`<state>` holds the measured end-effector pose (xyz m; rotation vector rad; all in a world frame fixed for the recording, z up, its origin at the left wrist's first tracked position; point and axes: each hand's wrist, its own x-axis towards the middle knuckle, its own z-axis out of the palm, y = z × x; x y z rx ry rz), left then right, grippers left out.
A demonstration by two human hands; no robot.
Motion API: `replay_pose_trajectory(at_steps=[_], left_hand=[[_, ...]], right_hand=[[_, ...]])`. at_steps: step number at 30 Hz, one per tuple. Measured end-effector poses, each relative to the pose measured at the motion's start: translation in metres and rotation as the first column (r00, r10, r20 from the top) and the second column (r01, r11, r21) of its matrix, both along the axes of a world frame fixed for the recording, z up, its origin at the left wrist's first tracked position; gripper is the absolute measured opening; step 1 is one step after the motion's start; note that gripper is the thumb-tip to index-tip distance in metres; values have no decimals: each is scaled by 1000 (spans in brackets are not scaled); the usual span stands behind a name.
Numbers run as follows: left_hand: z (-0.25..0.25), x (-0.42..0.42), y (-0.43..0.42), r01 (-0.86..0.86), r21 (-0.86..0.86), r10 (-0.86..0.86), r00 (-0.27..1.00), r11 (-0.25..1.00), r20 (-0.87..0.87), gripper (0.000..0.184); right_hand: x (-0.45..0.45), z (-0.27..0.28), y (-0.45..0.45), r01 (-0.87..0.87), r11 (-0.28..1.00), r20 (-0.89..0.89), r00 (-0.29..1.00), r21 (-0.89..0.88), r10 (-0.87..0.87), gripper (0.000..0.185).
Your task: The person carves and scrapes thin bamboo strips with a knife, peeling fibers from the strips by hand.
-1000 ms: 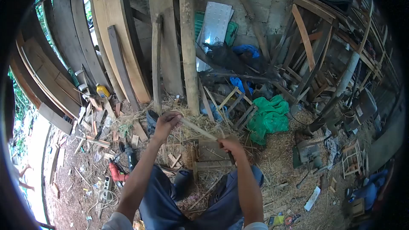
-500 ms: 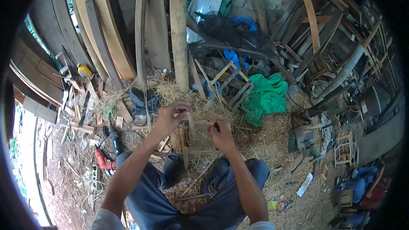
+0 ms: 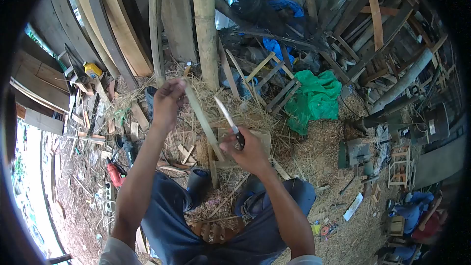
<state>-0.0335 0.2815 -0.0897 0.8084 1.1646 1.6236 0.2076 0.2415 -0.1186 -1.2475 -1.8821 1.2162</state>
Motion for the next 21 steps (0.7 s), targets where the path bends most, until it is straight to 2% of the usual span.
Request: replay_pose_trajectory(at_steps=[1, 2, 4, 6, 8, 9, 10, 11, 12, 13, 14, 15, 16, 17, 18, 19, 20, 21], left_hand=[[-7, -12, 6, -63, -66, 68, 994, 996, 80, 18], [-15, -20, 10, -119, -136, 140, 978, 984, 155, 17], [-28, -29, 12, -140, -180, 174, 967, 974, 186, 17], [-43, -35, 14, -159, -219, 206, 955, 963, 214, 17], [-62, -40, 18, -96, -271, 154, 967, 958, 203, 19], [-71, -40, 20, -96, -261, 153, 967, 961, 205, 19], [-77, -39, 20, -20, -236, 74, 972, 972, 223, 24], [-83, -37, 17, 56, -209, -4, 971, 976, 240, 29], [-55, -14, 3, -35, -261, 74, 987, 965, 142, 40], [-50, -2, -6, -34, -249, 73, 987, 968, 146, 40], [-49, 8, -15, -215, -128, 133, 876, 968, -463, 38], [-47, 17, -21, -294, 76, 200, 423, 953, -884, 36], [-29, 23, -30, -235, 243, 323, 414, 941, -851, 38], [-10, 26, -39, -234, 247, 326, 416, 940, -849, 38], [8, 27, -45, 11, 281, 250, 423, 960, -871, 39], [18, 28, -50, 257, 293, 172, 406, 921, -897, 40], [21, 33, -56, 262, 293, 172, 403, 919, -899, 40], [22, 40, -62, 405, 259, 97, 378, 877, -921, 41]], right_hand=[[1, -4, 0, -57, 998, -81, 995, -35, 54, 43], [2, -5, -1, -63, 997, -79, 995, -36, 60, 43], [2, 1, -4, -106, 971, -183, 981, -214, 66, 42], [-2, 9, -6, -126, 959, -234, 970, -252, 66, 39], [-5, 23, -9, -146, 948, -286, 956, -284, 61, 35], [-6, 33, -10, -161, 876, -399, 916, -454, -39, 31], [-6, 41, -11, -196, 773, -482, 862, -603, -158, 27], [-5, 40, -10, -194, 779, -481, 863, -596, -153, 27], [-4, 35, -9, -239, 705, -551, 796, -668, -252, 24], [-3, 34, -8, -296, 626, -600, 718, -722, -353, 22], [-1, 36, -8, -291, 637, -602, 719, -714, -346, 22], [2, 39, -8, -327, 627, -631, 692, -707, -350, 21], [4, 41, -9, -364, 614, -657, 664, -701, -356, 21], [6, 45, -10, -362, 617, -657, 665, -699, -354, 21], [6, 52, -11, -322, 640, -641, 681, -698, -356, 25], [7, 57, -13, -282, 660, -624, 693, -696, -361, 30], [8, 60, -15, -283, 663, -627, 689, -694, -363, 30], [9, 63, -15, -274, 670, -623, 696, -690, -357, 31]])
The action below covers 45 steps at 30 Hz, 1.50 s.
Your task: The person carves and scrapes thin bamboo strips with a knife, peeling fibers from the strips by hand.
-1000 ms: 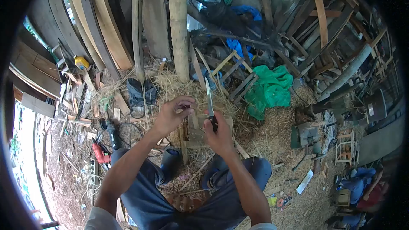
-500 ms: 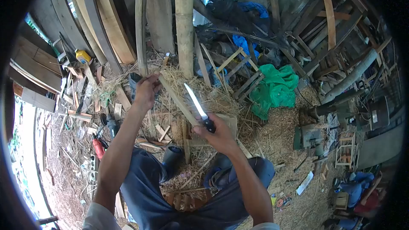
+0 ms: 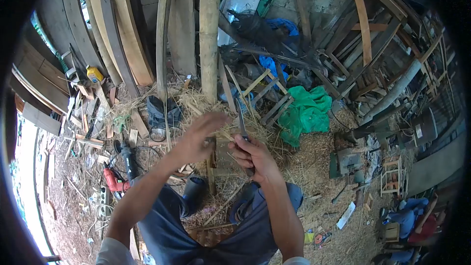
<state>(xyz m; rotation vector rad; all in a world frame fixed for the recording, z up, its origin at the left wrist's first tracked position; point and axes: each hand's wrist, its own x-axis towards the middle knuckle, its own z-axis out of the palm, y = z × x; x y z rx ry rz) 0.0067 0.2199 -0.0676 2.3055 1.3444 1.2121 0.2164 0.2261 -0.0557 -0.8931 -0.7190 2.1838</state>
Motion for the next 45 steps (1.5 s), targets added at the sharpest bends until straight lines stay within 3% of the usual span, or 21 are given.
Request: replay_pose_trajectory(at_steps=[1, 2, 4, 8, 10, 11, 13, 14, 16, 19, 22, 26, 29, 31, 35, 38, 41, 43, 45], left_hand=[[0, 6, -5, 142, -23, -143, 989, 990, -46, 42], [-2, 10, -9, 144, -20, -145, 988, 989, -48, 42], [-6, 15, -13, 133, -259, -99, 985, 957, 142, 38], [-17, 17, -5, 195, -143, -157, 958, 970, 241, 32], [-23, 16, -3, 247, -192, -206, 956, 950, 210, 28], [-26, 16, -2, 252, -205, -210, 956, 946, 206, 28], [-29, 18, -1, 308, -297, -225, 933, 904, 281, 24], [-32, 19, 1, 313, -315, -227, 933, 896, 281, 24], [-38, 22, 3, 279, -311, -220, 952, 909, 213, 20], [-36, 28, 6, 229, -399, -176, 970, 888, 165, 16], [-51, 31, 18, 227, -331, -172, 967, 916, 185, 14], [-53, 26, 27, 192, -389, -148, 979, 901, 138, 15], [-52, 25, 29, 155, -466, -77, 980, 871, 182, 15], [-50, 25, 29, 173, -522, -39, 965, 835, 259, 15], [-51, 27, 27, 250, -544, -16, 917, 801, 398, 14], [-58, 25, 28, 270, -547, -2, 897, 793, 441, 14], [-69, 24, 27, 237, -522, 0, 911, 820, 413, 17], [-76, 24, 25, 197, -369, -92, 955, 908, 282, 20], [-75, 25, 21, 188, -409, -83, 962, 893, 261, 27]], right_hand=[[1, 5, -1, 0, 1000, 14, 1000, 11, 0, 32], [2, 13, -3, 2, 1000, 12, 1000, 15, -2, 32], [1, 29, -11, -35, 995, 125, 992, 95, 23, 29], [3, 18, -20, 71, 984, 133, 987, 164, -93, 31], [5, 6, -24, 47, 862, 261, 943, 505, -204, 28], [8, 4, -26, 56, 868, 258, 944, 494, -208, 28], [11, 7, -32, -94, 893, 476, 868, 440, -143, 27], [12, -1, -31, -85, 902, 475, 869, 424, -141, 27], [11, -17, -30, -212, 801, 605, 765, 560, -221, 26], [11, -18, -30, -209, 768, 601, 753, 605, -269, 29], [10, -22, -25, -221, 784, 636, 724, 580, -267, 33], [8, -32, -21, -255, 745, 657, 688, 616, -307, 36], [5, -37, -18, -300, 779, 704, 668, 551, -242, 39], [1, -39, -17, -242, 711, 623, 705, 660, -339, 43], [-6, -28, -13, -247, 749, 656, 687, 615, -312, 45], [-8, -34, -11, -309, 696, 679, 648, 649, -345, 46], [-9, -37, -13, -304, 661, 649, 666, 686, -368, 47], [-10, -27, -14, -343, 724, 716, 634, 599, -292, 47], [-8, -30, -15, -357, 718, 721, 632, 598, -286, 48]])
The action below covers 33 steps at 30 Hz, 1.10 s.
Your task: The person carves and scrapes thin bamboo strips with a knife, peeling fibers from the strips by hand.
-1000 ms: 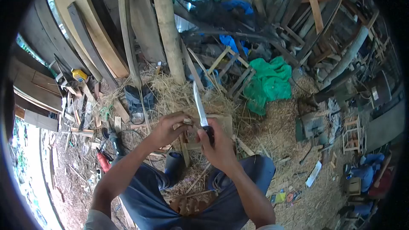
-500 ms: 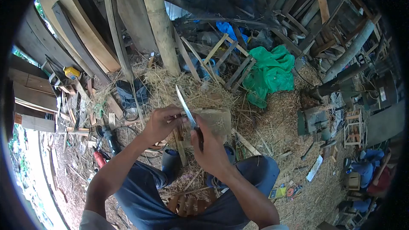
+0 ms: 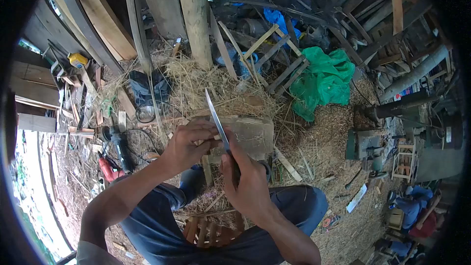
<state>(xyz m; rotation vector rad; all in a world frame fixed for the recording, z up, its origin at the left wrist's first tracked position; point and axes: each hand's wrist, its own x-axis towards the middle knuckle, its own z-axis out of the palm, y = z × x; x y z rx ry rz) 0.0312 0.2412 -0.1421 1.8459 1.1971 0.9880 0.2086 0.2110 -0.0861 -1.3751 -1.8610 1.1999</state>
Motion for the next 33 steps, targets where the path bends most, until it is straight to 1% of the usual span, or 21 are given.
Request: replay_pose_trajectory(at_steps=[1, 2, 4, 5, 7, 11, 13, 14, 19, 23, 25, 26, 28, 29, 31, 32, 33], left_hand=[[3, 0, -1, 7, -31, -8, 1000, 999, -30, 34], [6, 1, -2, 5, -36, -6, 1000, 999, -25, 34], [10, 2, -3, -6, -192, -4, 999, 981, -50, 37], [7, 3, -3, -8, -197, -2, 999, 980, -47, 37], [3, 4, 1, -23, 8, 22, 998, 1000, 53, 21], [2, 3, 3, -30, 26, 28, 998, 999, 56, 22], [2, 3, 4, -34, 31, 32, 997, 999, 72, 22], [2, 3, 5, -34, 30, 32, 997, 999, 73, 22], [5, 1, 5, -24, -6, 24, 999, 1000, 43, 23], [2, 1, 5, -35, 22, 34, 998, 999, 55, 24], [4, 2, 6, -29, -8, 30, 995, 1000, 91, 27], [4, 2, 7, -28, -3, 28, 996, 1000, 90, 27], [2, 3, 9, -30, 82, 24, 997, 996, 79, 31], [2, 3, 9, -28, 87, 21, 997, 996, 78, 31], [2, 3, 7, -32, -5, 32, 999, 999, 40, 34], [0, 3, 8, -30, -6, 31, 999, 1000, 40, 34], [-1, 4, 9, -33, 28, 32, 998, 999, 53, 35]], right_hand=[[1, -2, -1, -6, 1000, 2, 1000, 10, 6, 50], [1, -4, -1, -9, 1000, 7, 1000, 5, 9, 50], [2, -6, -2, -24, 999, -2, 1000, 29, 24, 52], [1, -6, -2, -26, 999, 1, 1000, 23, 26, 52], [0, -6, 0, -24, 999, -22, 999, 25, 25, 53], [-2, -6, 2, -27, 998, -19, 999, 53, 28, 54], [-3, -1, 3, -18, 998, 37, 999, -60, 20, 50], [-3, -1, 3, -17, 998, 38, 999, -61, 20, 50], [-4, -2, 4, -17, 999, 45, 999, -38, 19, 48], [-5, -5, 3, -17, 1000, 70, 997, -25, 19, 48], [-4, -13, 2, -36, 999, 141, 989, 37, 30, 52], [-5, -12, 3, -35, 999, 140, 990, 41, 29, 52], [-7, -10, 2, -17, 1000, 210, 978, 18, 13, 35], [-8, -10, 2, -15, 1000, 209, 978, 22, 10, 35], [-8, -11, 2, -32, 999, 316, 949, 35, 19, 21], [-10, -9, 2, -30, 999, 316, 949, 33, 18, 21], [-12, -7, 4, -24, 999, 354, 935, 37, 9, 18]])
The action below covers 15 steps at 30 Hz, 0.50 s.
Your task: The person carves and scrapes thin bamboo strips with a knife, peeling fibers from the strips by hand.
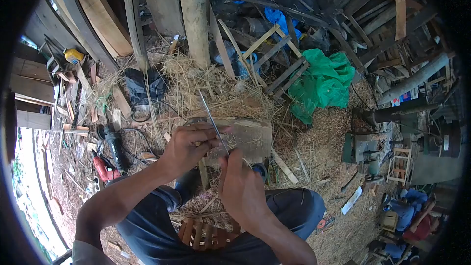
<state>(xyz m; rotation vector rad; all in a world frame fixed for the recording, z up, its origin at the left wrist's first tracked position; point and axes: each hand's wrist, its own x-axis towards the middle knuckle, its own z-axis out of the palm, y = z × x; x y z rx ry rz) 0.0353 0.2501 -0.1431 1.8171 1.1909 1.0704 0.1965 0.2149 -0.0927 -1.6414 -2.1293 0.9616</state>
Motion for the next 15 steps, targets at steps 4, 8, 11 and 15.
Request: replay_pose_trajectory(at_steps=[4, 8, 11, 15], left_hand=[[13, 1, 0, -13, -46, 9, 997, 999, -75, 30], [9, -11, 8, 70, -19, -72, 982, 997, -173, 20], [9, -10, 8, 76, 23, -71, 987, 997, -147, 19], [17, -7, 13, 56, -75, -61, 996, 996, -59, 19]], right_hand=[[-1, -3, -1, 22, 996, 46, 999, 84, -26, 17], [-2, -1, 1, 68, 990, 37, 997, 125, -73, 17], [-3, -12, 0, 58, 987, 15, 998, 153, -61, 17], [-3, -10, 2, 76, 984, -49, 996, 160, -69, 17]])
